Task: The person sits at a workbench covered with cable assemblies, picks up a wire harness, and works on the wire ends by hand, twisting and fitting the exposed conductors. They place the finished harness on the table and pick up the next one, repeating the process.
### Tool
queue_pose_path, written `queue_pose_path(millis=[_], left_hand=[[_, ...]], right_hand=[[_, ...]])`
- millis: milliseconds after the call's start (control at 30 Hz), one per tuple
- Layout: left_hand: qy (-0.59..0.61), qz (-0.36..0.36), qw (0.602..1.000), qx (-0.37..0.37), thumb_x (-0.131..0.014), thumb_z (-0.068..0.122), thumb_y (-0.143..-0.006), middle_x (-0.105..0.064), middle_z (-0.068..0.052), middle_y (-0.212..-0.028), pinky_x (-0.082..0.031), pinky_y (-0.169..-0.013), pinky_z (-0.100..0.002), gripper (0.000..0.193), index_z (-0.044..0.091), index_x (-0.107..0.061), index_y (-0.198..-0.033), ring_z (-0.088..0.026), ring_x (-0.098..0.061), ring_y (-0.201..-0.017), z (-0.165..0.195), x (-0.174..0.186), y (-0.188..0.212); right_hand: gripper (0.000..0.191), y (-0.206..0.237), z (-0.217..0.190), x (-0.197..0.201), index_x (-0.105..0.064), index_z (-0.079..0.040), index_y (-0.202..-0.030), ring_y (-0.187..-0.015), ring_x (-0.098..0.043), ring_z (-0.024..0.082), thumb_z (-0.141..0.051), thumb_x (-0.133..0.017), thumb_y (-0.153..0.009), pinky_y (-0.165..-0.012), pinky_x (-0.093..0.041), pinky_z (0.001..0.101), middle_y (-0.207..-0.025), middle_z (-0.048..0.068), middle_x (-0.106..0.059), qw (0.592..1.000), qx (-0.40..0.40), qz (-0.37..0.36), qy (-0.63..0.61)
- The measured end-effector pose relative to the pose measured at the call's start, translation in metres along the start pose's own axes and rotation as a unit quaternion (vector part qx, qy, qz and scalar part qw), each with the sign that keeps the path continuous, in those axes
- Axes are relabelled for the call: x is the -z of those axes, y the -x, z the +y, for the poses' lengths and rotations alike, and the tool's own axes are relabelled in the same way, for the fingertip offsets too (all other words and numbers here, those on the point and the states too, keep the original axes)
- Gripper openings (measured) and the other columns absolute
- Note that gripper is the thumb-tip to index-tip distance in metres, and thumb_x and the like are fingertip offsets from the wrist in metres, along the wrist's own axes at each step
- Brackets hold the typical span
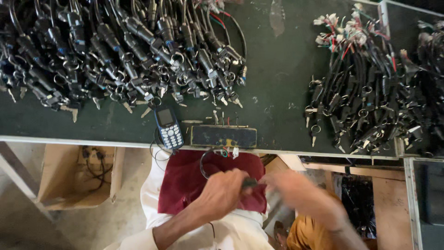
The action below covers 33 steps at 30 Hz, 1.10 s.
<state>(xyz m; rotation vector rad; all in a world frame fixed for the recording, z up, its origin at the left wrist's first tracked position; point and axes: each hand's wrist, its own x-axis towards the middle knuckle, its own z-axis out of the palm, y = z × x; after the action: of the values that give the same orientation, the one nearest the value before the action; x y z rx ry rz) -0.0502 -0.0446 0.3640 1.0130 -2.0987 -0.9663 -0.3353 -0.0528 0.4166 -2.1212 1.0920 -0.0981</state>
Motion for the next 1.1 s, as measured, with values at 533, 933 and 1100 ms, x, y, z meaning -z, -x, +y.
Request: queue_pose_path(millis=[533, 933, 1100], left_hand=[[0.100, 0.080, 0.991, 0.044, -0.071, 0.011, -0.094, -0.065, -0.018, -0.100, -0.049, -0.076, -0.047, 0.036, 0.002, -0.052, -0.122, -0.039, -0.064, -0.090, -0.001, -0.013, 0.006], [0.093, 0.089, 0.992, 0.012, -0.068, 0.008, -0.094, -0.063, -0.019, -0.102, -0.049, -0.076, -0.048, 0.037, -0.002, -0.050, -0.124, -0.041, -0.063, -0.091, -0.001, -0.017, 0.012], [-0.071, 0.116, 0.991, -0.019, -0.065, 0.002, -0.067, -0.061, -0.022, -0.100, -0.046, -0.072, -0.046, 0.056, -0.007, -0.054, -0.121, -0.039, -0.058, -0.084, -0.005, -0.018, 0.012]], right_hand=[[0.054, -0.076, -0.068, -0.078, -0.029, -0.002, -0.157, -0.110, -0.062, 0.021, -0.008, -0.054, -0.110, -0.108, -0.054, 0.0412, -0.115, 0.011, -0.061, 0.715, 0.065, 0.477, -0.507], [0.032, -0.079, -0.081, -0.109, -0.040, -0.001, -0.141, -0.115, -0.067, 0.025, 0.005, -0.040, -0.110, -0.117, -0.051, 0.0453, -0.114, 0.014, -0.065, 0.750, 0.024, 0.503, -0.428], [0.038, -0.082, -0.078, -0.117, -0.041, 0.000, -0.139, -0.118, -0.067, 0.025, 0.009, -0.036, -0.102, -0.107, -0.051, 0.0368, -0.125, 0.018, -0.065, 0.790, -0.055, 0.461, -0.401]])
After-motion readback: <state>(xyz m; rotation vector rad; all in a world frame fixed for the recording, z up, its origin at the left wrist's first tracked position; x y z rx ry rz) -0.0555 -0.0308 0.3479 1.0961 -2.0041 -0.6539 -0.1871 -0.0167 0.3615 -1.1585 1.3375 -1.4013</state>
